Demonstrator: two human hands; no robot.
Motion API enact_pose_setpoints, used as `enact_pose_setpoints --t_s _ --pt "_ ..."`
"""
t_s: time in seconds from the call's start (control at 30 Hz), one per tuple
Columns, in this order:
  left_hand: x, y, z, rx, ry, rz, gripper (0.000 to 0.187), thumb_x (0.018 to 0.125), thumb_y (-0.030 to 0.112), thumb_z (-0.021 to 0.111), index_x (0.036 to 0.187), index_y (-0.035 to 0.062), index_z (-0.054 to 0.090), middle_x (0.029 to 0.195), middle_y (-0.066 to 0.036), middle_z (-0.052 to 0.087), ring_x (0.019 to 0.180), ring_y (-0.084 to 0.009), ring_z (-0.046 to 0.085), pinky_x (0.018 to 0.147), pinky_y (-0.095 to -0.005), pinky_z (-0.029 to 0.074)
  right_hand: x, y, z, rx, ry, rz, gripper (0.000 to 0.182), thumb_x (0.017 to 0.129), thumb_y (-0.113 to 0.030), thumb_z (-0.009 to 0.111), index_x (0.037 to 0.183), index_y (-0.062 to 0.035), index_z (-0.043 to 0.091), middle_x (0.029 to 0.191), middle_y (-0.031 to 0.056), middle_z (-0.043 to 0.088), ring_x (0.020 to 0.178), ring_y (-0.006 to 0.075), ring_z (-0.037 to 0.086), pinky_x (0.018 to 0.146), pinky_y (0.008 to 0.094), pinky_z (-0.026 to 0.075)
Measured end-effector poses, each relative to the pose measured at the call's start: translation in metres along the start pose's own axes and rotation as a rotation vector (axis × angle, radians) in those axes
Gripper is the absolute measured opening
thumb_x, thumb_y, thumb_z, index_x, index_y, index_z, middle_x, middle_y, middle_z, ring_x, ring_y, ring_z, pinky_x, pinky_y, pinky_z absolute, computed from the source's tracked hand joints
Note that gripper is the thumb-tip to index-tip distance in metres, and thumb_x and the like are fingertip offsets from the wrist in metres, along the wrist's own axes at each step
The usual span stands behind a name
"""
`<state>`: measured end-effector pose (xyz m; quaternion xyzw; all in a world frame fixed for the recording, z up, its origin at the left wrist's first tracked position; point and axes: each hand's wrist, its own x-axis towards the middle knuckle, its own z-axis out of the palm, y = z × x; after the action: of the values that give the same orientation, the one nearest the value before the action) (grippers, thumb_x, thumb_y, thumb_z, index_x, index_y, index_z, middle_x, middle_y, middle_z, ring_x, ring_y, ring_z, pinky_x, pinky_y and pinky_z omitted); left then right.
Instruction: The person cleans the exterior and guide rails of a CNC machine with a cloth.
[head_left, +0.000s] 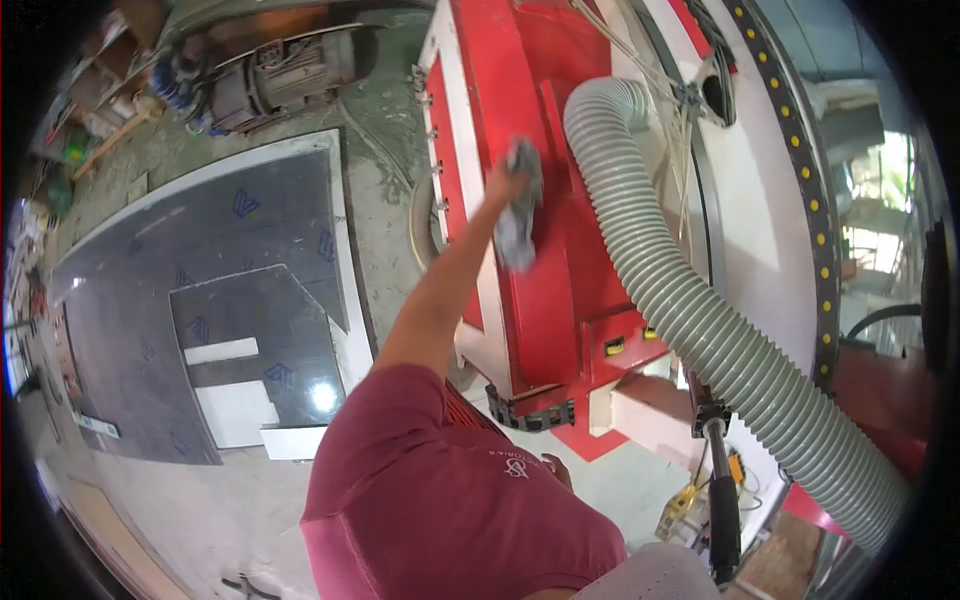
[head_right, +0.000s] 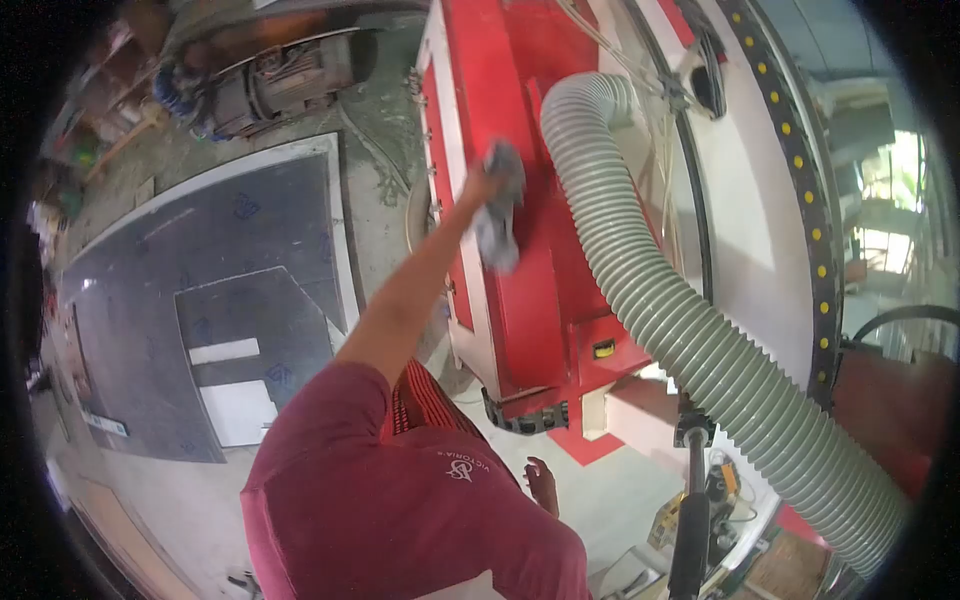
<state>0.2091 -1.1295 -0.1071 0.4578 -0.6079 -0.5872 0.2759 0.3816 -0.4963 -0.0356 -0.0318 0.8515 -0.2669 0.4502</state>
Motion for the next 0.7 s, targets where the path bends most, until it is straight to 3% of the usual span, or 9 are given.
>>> enact_pose_setpoints --t_s 0.1,0.17,0.3,0.4,0.5,0.53,0.6,0.63,0.7 --pt "0.073 0.089 -0.013 -0.236 0.238 0.235 0.058 0.063 0.032 0.068 0.104 -0.0043 0.050 0.095 -0.023 0.061 0.090 -0.0337 0.060 0.077 -0.0403 0.047 -0.028 0.003 0.014 0.167 0.076 0.162 0.038 0.087 -0.021 0.048 0.122 -0.0075 0.045 0.110 0.0146 0.057 0.090 0.0230 0.059 0.071 0.0349 0.048" --pt "0.132 0.082 0.018 -0.123 0.342 0.227 0.056 0.063 0.031 0.066 0.103 -0.0042 0.050 0.095 -0.024 0.060 0.089 -0.0353 0.059 0.076 -0.0400 0.047 -0.043 -0.046 0.013 -0.039 -0.002 0.297 0.039 0.087 -0.021 0.048 0.123 -0.0061 0.045 0.108 0.0144 0.057 0.091 0.0226 0.058 0.072 0.0338 0.048" --pt "0.122 0.063 0.062 -0.146 0.274 0.173 0.056 0.063 0.033 0.067 0.102 -0.0044 0.050 0.095 -0.023 0.060 0.088 -0.0362 0.059 0.075 -0.0398 0.048 -0.044 -0.013 0.025 0.108 0.013 0.394 0.041 0.088 -0.025 0.048 0.124 -0.0064 0.044 0.110 0.0143 0.056 0.092 0.0225 0.058 0.072 0.0337 0.047" --pt "0.041 -0.006 0.116 -0.058 0.066 0.072 0.070 0.062 0.028 0.069 0.119 -0.0021 0.041 0.110 -0.031 0.045 0.103 -0.0454 0.046 0.086 -0.0463 0.041 -0.053 -0.004 0.036 0.356 0.077 0.191 0.041 0.087 -0.026 0.048 0.124 -0.0070 0.044 0.110 0.0143 0.056 0.091 0.0225 0.058 0.072 0.0335 0.046" --pt "-0.099 -0.025 0.121 -0.040 -0.177 0.036 0.069 0.065 0.024 0.068 0.123 0.0020 0.038 0.119 -0.030 0.035 0.107 -0.0468 0.040 0.090 -0.0464 0.038 -0.030 0.027 0.036 0.296 0.013 0.227 0.041 0.087 -0.025 0.048 0.124 -0.0075 0.044 0.110 0.0143 0.056 0.091 0.0225 0.058 0.073 0.0337 0.046" --pt "-0.154 -0.045 0.121 -0.018 -0.239 0.221 0.070 0.063 0.024 0.069 0.123 0.0039 0.038 0.121 -0.029 0.034 0.110 -0.0457 0.038 0.093 -0.0466 0.036 -0.018 0.036 0.035 0.231 -0.018 0.288 0.041 0.086 -0.025 0.048 0.123 -0.0081 0.045 0.107 0.0146 0.057 0.090 0.0226 0.059 0.072 0.0343 0.047" --pt "-0.247 -0.045 0.077 0.046 -0.742 0.073 0.085 0.060 0.036 0.073 0.129 0.0042 0.035 0.125 -0.025 0.040 0.124 -0.0363 0.031 0.102 -0.0426 0.029 -0.022 -0.048 0.026 0.115 0.007 0.297 0.040 0.084 -0.024 0.049 0.122 -0.0080 0.047 0.103 0.0137 0.059 0.087 0.0219 0.061 0.069 0.0332 0.049" --pt "-0.284 -0.077 0.080 0.100 -0.845 0.383 0.083 0.062 0.033 0.072 0.131 0.0048 0.035 0.129 -0.023 0.039 0.124 -0.0344 0.032 0.103 -0.0420 0.028 -0.019 -0.052 0.024 0.104 0.019 0.311 0.040 0.084 -0.023 0.049 0.121 -0.0079 0.047 0.101 0.0134 0.060 0.086 0.0218 0.061 0.068 0.0328 0.049" --pt "-0.328 -0.085 0.048 -0.012 -0.968 -0.339 0.076 0.064 0.023 0.071 0.131 0.0058 0.037 0.124 -0.017 0.047 0.114 -0.0280 0.045 0.098 -0.0389 0.035 -0.014 -0.054 0.016 0.077 0.030 0.321 0.041 0.084 -0.023 0.049 0.121 -0.0075 0.047 0.102 0.0132 0.060 0.086 0.0218 0.061 0.067 0.0324 0.049"
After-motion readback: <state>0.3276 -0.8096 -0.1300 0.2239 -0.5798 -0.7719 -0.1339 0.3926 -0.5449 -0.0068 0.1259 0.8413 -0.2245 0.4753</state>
